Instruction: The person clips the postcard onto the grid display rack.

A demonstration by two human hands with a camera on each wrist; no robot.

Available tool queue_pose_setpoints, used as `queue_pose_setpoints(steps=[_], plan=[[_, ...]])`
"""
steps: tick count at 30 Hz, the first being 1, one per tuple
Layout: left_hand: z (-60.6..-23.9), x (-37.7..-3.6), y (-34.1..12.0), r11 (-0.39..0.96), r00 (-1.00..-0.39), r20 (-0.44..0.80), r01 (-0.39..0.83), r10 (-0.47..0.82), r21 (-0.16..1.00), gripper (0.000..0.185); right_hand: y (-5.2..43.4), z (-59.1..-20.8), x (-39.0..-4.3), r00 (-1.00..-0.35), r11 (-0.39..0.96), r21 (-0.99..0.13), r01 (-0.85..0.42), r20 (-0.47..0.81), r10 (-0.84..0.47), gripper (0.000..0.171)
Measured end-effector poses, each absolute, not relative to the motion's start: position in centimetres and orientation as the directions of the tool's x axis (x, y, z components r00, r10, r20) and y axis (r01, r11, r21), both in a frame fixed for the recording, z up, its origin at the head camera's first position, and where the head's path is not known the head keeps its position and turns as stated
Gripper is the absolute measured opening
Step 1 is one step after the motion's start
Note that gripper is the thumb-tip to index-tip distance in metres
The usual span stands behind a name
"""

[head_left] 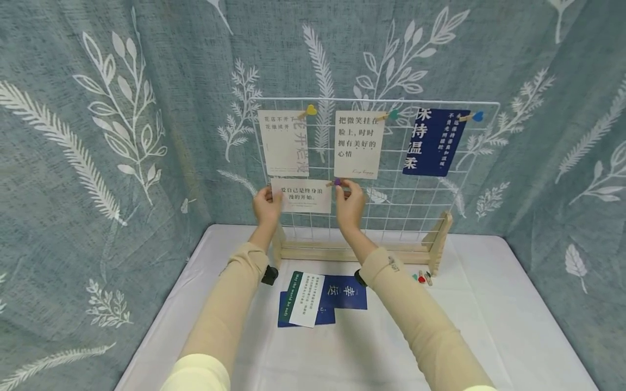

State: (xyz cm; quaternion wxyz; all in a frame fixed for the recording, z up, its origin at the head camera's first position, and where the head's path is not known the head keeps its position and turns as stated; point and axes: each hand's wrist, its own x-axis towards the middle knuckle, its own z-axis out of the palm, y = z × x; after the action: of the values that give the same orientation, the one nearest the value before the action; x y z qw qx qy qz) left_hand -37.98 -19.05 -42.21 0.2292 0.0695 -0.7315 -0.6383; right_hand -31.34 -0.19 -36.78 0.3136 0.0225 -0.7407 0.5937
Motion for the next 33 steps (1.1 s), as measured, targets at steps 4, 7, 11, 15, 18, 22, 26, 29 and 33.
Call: queue_pose_setpoints(steps=[4, 7, 11, 15, 18, 22, 26, 29, 33], plan=[[-46.9, -43.0, -20.9, 0.220, -0.866, 0.304, 0.232, -0.397, 0.948, 0.040, 0.3, -37.1, -31.1, -0.802, 0.286, -0.864, -0.414, 0.495, 0.335, 0.025], [-50.1, -46.2, -22.3, 0.256, -0.846, 0.350, 0.263, -0.403, 0.930, 0.041, 0.6, -37.3, -31.0, -0.803, 0.299, -0.861, -0.412, 0.498, 0.328, 0.024], [-55.4, -51.6, -24.3, 0.278, -0.843, 0.383, 0.292, -0.378, 0.915, 0.046, 0.9, -37.3, -31.0, -0.802, 0.315, -0.855, -0.413, 0.505, 0.319, 0.021], [-50.3, -46.5, -22.4, 0.244, -0.876, 0.299, 0.217, -0.379, 0.945, 0.039, 1.2, -37.4, -31.1, -0.798, 0.322, -0.849, -0.420, 0.514, 0.314, 0.019], [-44.5, -39.6, -20.0, 0.252, -0.852, 0.321, 0.232, -0.414, 0.940, 0.037, 1.4, -37.5, -31.1, -0.792, 0.318, -0.842, -0.435, 0.526, 0.309, 0.017], [-46.3, -40.6, -20.3, 0.308, -0.832, 0.372, 0.257, -0.412, 0.916, 0.042, 2.0, -37.5, -30.9, -0.787, 0.323, -0.837, -0.443, 0.535, 0.308, 0.015], [-49.1, -43.6, -21.3, 0.300, -0.846, 0.349, 0.238, -0.404, 0.924, 0.037, 2.4, -37.7, -30.9, -0.795, 0.341, -0.836, -0.430, 0.529, 0.296, 0.015], [-50.5, -44.7, -21.7, 0.330, -0.819, 0.390, 0.262, -0.421, 0.907, 0.036, 2.7, -37.9, -30.8, -0.803, 0.342, -0.839, -0.424, 0.523, 0.285, 0.016], [-48.6, -42.5, -21.3, 0.334, -0.828, 0.370, 0.238, -0.421, 0.912, 0.037, 3.0, -38.1, -30.5, -0.809, 0.343, -0.840, -0.421, 0.519, 0.277, 0.016]])
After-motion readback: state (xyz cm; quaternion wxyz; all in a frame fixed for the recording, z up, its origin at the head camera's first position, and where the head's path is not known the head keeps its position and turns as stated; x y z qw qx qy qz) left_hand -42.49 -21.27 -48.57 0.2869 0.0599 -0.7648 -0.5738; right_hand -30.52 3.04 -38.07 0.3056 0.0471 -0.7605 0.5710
